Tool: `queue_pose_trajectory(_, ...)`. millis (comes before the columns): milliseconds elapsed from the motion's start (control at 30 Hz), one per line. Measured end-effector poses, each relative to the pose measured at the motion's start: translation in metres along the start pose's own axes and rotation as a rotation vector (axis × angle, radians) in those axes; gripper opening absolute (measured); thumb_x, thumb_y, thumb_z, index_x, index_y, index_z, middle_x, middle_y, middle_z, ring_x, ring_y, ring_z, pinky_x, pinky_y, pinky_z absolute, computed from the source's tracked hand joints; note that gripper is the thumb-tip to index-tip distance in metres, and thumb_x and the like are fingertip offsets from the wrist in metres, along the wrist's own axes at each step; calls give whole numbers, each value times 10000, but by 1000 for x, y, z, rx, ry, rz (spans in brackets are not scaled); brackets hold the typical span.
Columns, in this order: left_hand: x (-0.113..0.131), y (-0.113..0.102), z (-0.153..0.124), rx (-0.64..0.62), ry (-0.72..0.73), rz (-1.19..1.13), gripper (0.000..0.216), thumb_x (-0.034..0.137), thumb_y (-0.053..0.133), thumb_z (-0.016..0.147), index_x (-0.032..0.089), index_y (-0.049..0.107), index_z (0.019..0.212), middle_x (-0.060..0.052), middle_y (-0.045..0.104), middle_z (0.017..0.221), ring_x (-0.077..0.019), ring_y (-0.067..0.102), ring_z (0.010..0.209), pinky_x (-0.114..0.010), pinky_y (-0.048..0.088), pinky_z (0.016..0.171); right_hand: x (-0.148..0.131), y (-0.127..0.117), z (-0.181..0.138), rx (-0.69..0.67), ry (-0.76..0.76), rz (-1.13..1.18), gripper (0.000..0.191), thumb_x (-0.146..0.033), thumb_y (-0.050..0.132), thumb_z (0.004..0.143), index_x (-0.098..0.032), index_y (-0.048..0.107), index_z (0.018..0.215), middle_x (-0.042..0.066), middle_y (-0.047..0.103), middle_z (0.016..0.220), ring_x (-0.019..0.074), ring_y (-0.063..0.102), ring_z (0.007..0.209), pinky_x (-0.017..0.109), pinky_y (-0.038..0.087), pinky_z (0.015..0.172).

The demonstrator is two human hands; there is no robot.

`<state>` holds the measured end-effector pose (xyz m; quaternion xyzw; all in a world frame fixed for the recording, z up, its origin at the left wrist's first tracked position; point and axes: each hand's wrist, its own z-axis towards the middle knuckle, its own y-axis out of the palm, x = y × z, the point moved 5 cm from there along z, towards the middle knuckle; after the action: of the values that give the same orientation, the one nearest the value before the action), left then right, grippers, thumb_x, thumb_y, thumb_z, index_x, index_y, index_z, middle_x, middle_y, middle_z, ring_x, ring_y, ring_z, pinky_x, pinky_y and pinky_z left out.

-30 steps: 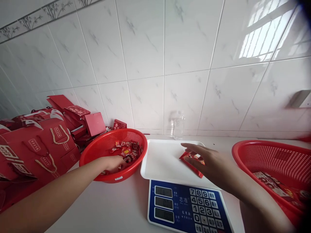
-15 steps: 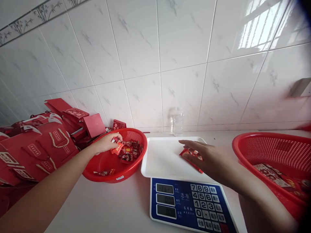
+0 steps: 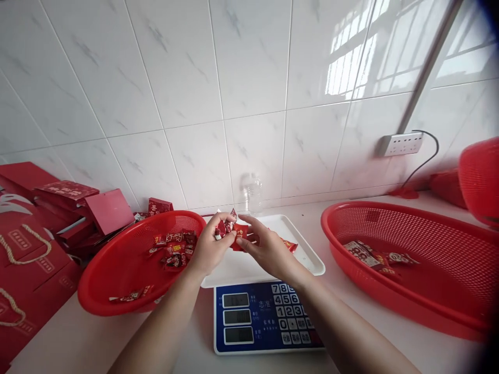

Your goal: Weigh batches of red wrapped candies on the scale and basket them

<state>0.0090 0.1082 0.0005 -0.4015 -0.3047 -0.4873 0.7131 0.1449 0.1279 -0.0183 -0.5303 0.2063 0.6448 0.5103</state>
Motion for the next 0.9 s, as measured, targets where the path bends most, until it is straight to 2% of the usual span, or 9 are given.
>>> queue_pose_trajectory(100, -10, 8, 1, -20, -86, -178, 232, 218, 601, 787, 249, 565, 1014, 14, 575, 966, -135, 539, 832, -232, 449, 737, 4, -4, 4, 49, 13, -35, 346, -266, 556, 853, -226, 541, 1196, 50, 711, 945, 176, 677, 791, 350, 535, 731)
queue_pose_trajectory(167, -14, 10, 0, -40, -106, -195, 243, 236, 612, 796, 254, 565, 1034, 10, 573, 979, -139, 536, 845, -238, 449, 742, 4, -9, 5, 68, 22, -78, 300, -230, 540, 830, -227, 569, 1128, 33, 709, 916, 166, 662, 764, 325, 518, 697)
queue_pose_trajectory(267, -19, 7, -3, -59, -121, -24, 260, 244, 610, 809, 257, 585, 1068, 0, 581, 995, -152, 544, 873, -260, 442, 788, 4, -20, 6, 90, 60, -214, 288, -170, 504, 782, -223, 600, 1049, 19, 700, 870, 158, 631, 723, 300, 485, 643)
queue_pose_trajectory(367, -25, 7, -8, -163, -177, 93, 390, 254, 591, 831, 278, 555, 1219, -24, 606, 1127, -188, 569, 1002, -308, 439, 892, 6, -30, 5, 67, 104, -325, 326, -145, 469, 767, -218, 616, 1049, 18, 691, 819, 152, 608, 687, 289, 465, 610)
queue_pose_trajectory(433, -25, 4, -10, -187, -175, 104, 434, 259, 575, 847, 281, 527, 1278, -35, 566, 1292, -214, 522, 1176, -335, 394, 999, 10, -35, 5, 50, 120, -353, 370, -138, 469, 772, -224, 615, 1100, 33, 699, 862, 152, 612, 686, 291, 470, 607)
queue_pose_trajectory(533, -23, -5, -9, -129, -138, 135, 432, 260, 530, 877, 274, 503, 1308, -37, 495, 1418, -220, 421, 1321, -347, 321, 1087, 16, -42, 7, 58, 121, -375, 411, -117, 480, 776, -235, 604, 1150, 70, 699, 1013, 167, 637, 766, 301, 498, 646)
queue_pose_trajectory(700, -24, -9, -11, -103, -100, 296, 431, 234, 442, 908, 244, 447, 1338, -70, 496, 1421, -222, 420, 1338, -378, 333, 1100, 17, -53, 5, -5, 111, -596, 399, -81, 435, 823, -240, 651, 1118, 70, 679, 1056, 193, 624, 961, 330, 490, 811)
queue_pose_trajectory(800, -26, -6, -15, -104, -101, 418, 421, 208, 427, 904, 233, 419, 1324, -103, 524, 1386, -242, 482, 1293, -418, 389, 1060, 16, -62, 1, -79, 159, -753, 415, -81, 395, 849, -270, 711, 1041, 61, 647, 1056, 182, 617, 893, 322, 474, 776)
queue_pose_trajectory(900, -24, -1, -19, -100, -64, 449, 374, 207, 435, 903, 238, 392, 1272, -123, 512, 1396, -247, 476, 1305, -429, 412, 1044, 16, -70, -3, -130, 193, -834, 310, -191, 455, 865, -276, 722, 997, 58, 627, 1005, 178, 601, 818, 315, 460, 726)
